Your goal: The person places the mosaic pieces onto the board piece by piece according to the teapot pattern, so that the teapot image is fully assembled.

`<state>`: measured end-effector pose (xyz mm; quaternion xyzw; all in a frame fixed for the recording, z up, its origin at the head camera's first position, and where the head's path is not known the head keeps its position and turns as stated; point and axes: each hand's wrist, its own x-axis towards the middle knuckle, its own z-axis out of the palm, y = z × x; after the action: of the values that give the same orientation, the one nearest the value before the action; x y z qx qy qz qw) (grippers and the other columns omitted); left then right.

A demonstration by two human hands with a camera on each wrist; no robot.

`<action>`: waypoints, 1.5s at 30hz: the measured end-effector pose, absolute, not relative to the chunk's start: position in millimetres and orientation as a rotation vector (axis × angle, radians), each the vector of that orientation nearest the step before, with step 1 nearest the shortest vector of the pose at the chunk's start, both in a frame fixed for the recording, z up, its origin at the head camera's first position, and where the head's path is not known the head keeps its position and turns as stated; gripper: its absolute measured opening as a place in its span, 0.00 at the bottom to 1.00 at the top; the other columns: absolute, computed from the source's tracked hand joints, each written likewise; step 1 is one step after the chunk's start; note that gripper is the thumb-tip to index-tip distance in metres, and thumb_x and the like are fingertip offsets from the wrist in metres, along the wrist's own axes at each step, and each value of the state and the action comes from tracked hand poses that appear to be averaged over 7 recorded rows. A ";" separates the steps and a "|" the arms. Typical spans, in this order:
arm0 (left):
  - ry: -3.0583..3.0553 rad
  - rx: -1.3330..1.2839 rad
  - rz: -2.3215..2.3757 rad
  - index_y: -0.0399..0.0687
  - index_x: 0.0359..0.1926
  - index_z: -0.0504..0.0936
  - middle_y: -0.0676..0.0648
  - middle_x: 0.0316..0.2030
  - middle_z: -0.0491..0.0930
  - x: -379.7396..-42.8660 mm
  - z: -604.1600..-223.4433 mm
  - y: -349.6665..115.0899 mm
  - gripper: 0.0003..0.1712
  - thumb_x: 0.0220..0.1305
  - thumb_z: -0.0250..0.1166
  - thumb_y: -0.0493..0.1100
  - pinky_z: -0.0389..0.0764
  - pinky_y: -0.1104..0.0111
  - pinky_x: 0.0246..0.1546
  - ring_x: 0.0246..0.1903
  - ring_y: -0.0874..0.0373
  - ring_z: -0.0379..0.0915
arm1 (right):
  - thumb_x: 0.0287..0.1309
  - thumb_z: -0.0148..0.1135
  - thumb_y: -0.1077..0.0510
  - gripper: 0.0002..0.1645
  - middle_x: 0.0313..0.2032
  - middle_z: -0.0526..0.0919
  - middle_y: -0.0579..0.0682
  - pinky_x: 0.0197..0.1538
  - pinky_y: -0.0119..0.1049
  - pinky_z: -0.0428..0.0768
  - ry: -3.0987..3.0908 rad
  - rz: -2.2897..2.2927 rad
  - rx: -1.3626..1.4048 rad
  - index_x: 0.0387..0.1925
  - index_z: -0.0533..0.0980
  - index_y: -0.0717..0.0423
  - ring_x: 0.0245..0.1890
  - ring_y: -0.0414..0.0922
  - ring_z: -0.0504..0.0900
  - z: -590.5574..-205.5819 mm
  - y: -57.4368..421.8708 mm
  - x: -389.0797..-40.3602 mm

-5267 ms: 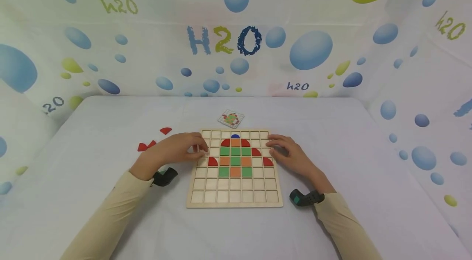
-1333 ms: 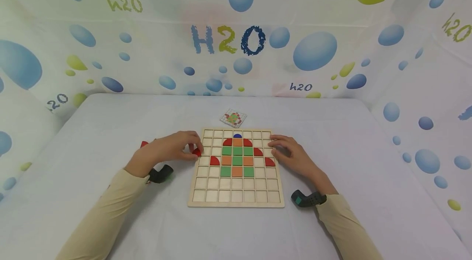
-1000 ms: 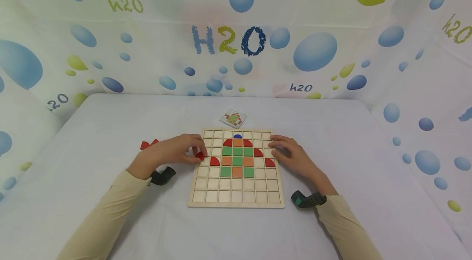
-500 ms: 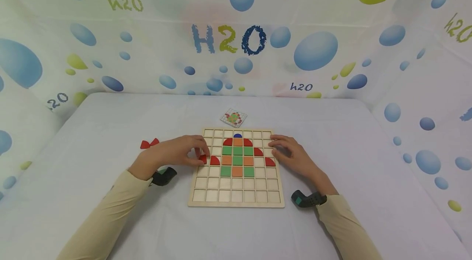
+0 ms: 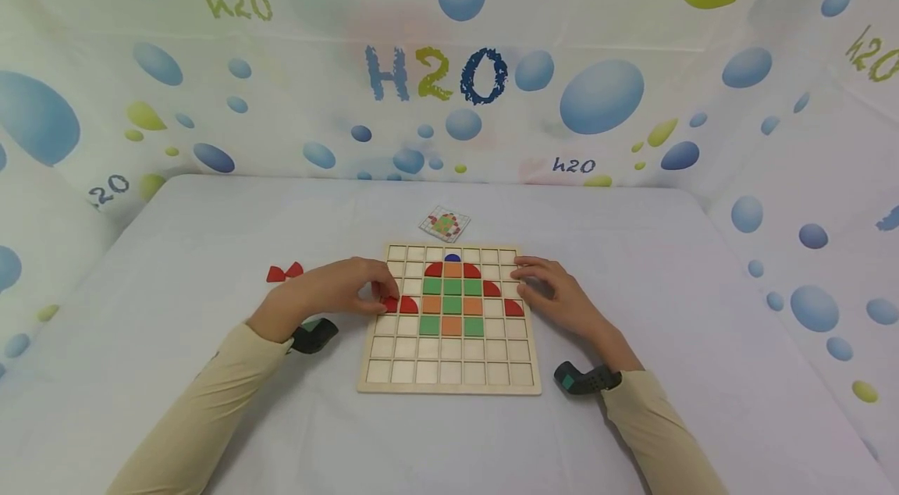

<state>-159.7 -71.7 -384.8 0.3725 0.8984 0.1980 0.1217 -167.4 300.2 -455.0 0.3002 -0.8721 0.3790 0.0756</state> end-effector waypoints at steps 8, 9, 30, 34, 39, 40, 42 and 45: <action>2.621 1.086 0.557 0.45 0.43 0.84 0.53 0.37 0.79 -158.2 -380.8 -69.7 0.09 0.60 0.69 0.39 0.76 0.70 0.45 0.38 0.60 0.73 | 0.62 0.62 0.65 0.18 0.63 0.73 0.56 0.64 0.43 0.62 -2.619 1.150 0.892 0.54 0.78 0.54 0.66 0.56 0.65 -453.0 301.4 -166.7; 2.620 1.087 0.557 0.45 0.43 0.84 0.53 0.37 0.79 -158.3 -380.8 -69.9 0.09 0.60 0.69 0.39 0.76 0.70 0.45 0.38 0.60 0.73 | 0.62 0.62 0.65 0.18 0.63 0.73 0.56 0.64 0.43 0.62 -2.622 1.150 0.890 0.54 0.78 0.54 0.66 0.56 0.65 -453.0 301.4 -166.7; 2.751 0.987 0.596 0.45 0.40 0.83 0.54 0.36 0.79 -163.3 -378.6 -104.2 0.05 0.64 0.64 0.38 0.76 0.65 0.45 0.38 0.59 0.73 | 0.63 0.61 0.65 0.16 0.63 0.73 0.57 0.64 0.46 0.62 -2.621 1.144 0.898 0.52 0.79 0.56 0.66 0.58 0.65 -454.6 301.2 -168.3; 2.762 0.877 0.625 0.46 0.42 0.83 0.52 0.37 0.79 -161.5 -378.2 -114.4 0.06 0.65 0.63 0.38 0.77 0.67 0.38 0.37 0.58 0.72 | 0.63 0.61 0.65 0.16 0.63 0.73 0.57 0.64 0.46 0.62 -2.623 1.145 0.895 0.53 0.79 0.56 0.66 0.58 0.65 -454.5 300.8 -167.3; 2.771 0.820 0.655 0.45 0.44 0.83 0.51 0.39 0.79 -161.6 -379.0 -126.0 0.08 0.65 0.61 0.38 0.77 0.68 0.33 0.37 0.58 0.72 | 0.63 0.61 0.65 0.16 0.63 0.73 0.57 0.64 0.38 0.61 -2.616 1.148 0.902 0.52 0.79 0.56 0.66 0.57 0.65 -453.7 300.6 -166.9; 2.778 0.834 0.658 0.44 0.44 0.83 0.51 0.38 0.80 -161.7 -379.1 -128.6 0.08 0.65 0.61 0.37 0.77 0.67 0.36 0.37 0.58 0.73 | 0.63 0.61 0.65 0.16 0.63 0.73 0.56 0.64 0.36 0.60 -2.613 1.151 0.904 0.52 0.79 0.56 0.66 0.57 0.65 -453.5 300.6 -166.8; 2.785 0.845 0.670 0.43 0.43 0.83 0.51 0.38 0.80 -162.4 -379.7 -133.6 0.08 0.65 0.61 0.36 0.78 0.66 0.37 0.38 0.58 0.73 | 0.63 0.61 0.65 0.16 0.63 0.73 0.56 0.64 0.32 0.60 -2.609 1.155 0.906 0.52 0.79 0.55 0.66 0.57 0.65 -453.4 300.8 -166.8; 2.805 0.863 0.672 0.42 0.44 0.83 0.51 0.38 0.80 -162.6 -378.8 -140.3 0.08 0.65 0.62 0.36 0.78 0.62 0.43 0.39 0.57 0.74 | 0.62 0.61 0.65 0.16 0.62 0.73 0.56 0.64 0.32 0.59 -2.607 1.157 0.903 0.52 0.79 0.55 0.66 0.57 0.65 -454.1 301.1 -166.6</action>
<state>-162.6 -140.3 -378.8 0.2862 0.9296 0.2229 0.0655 -166.6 301.1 -454.1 0.3010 -0.8689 0.3857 0.0746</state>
